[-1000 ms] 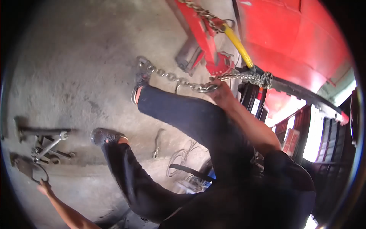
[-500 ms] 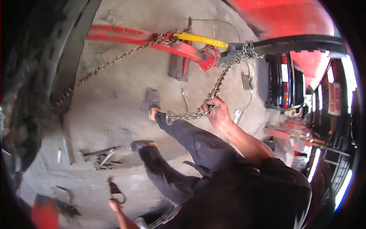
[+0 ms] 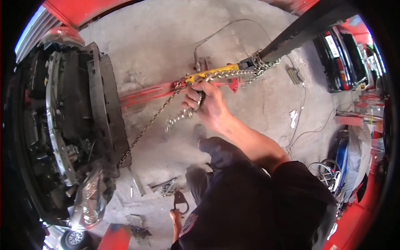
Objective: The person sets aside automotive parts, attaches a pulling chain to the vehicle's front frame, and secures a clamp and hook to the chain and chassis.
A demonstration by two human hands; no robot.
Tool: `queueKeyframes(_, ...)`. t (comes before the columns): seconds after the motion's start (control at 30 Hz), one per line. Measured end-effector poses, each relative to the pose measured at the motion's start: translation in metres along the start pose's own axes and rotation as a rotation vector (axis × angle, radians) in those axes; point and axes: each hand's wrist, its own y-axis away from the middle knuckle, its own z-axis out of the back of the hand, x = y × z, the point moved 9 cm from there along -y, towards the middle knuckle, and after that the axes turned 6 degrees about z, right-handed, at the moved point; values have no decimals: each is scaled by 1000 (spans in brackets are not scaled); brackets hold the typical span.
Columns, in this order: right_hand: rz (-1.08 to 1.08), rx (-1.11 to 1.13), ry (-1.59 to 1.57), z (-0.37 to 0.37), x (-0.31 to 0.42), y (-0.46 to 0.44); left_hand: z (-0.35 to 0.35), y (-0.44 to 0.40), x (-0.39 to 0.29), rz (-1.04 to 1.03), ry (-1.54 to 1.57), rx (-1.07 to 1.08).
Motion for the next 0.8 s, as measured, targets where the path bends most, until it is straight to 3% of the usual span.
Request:
queueKeyframes(0.07, 43, 73, -18, 0, 8, -29, 21, 82, -143, -109, -255, -21)
queueKeyframes(0.13, 50, 28, -57, 11, 21, -52, 27, 43, -148, -111, -147, -41)
queueKeyframes(0.2, 129, -130, 43, 12, 51, -73, 40, 67, -218, -129, 16, -59)
queueKeyframes(0.27, 132, -36, -107, 8, 71, -110, 55, 63, -271, -166, 57, -104)
queueKeyframes(0.4, 316, 100, -87, -5, 127, -182, 82, 87, -395, -285, 298, -128)
queueKeyframes(0.47, 371, 190, -141, 1, 147, -210, 94, 61, -442, -398, 205, -155)
queueKeyframes(0.57, 416, 88, -138, 8, 178, -231, 101, 70, -522, -399, 318, -32)
queueKeyframes(0.7, 546, -42, -160, 23, 211, -249, 125, 58, -621, -578, 228, 34)
queueKeyframes(0.8, 613, -94, -161, 35, 233, -270, 147, 104, -699, -623, 263, -11)
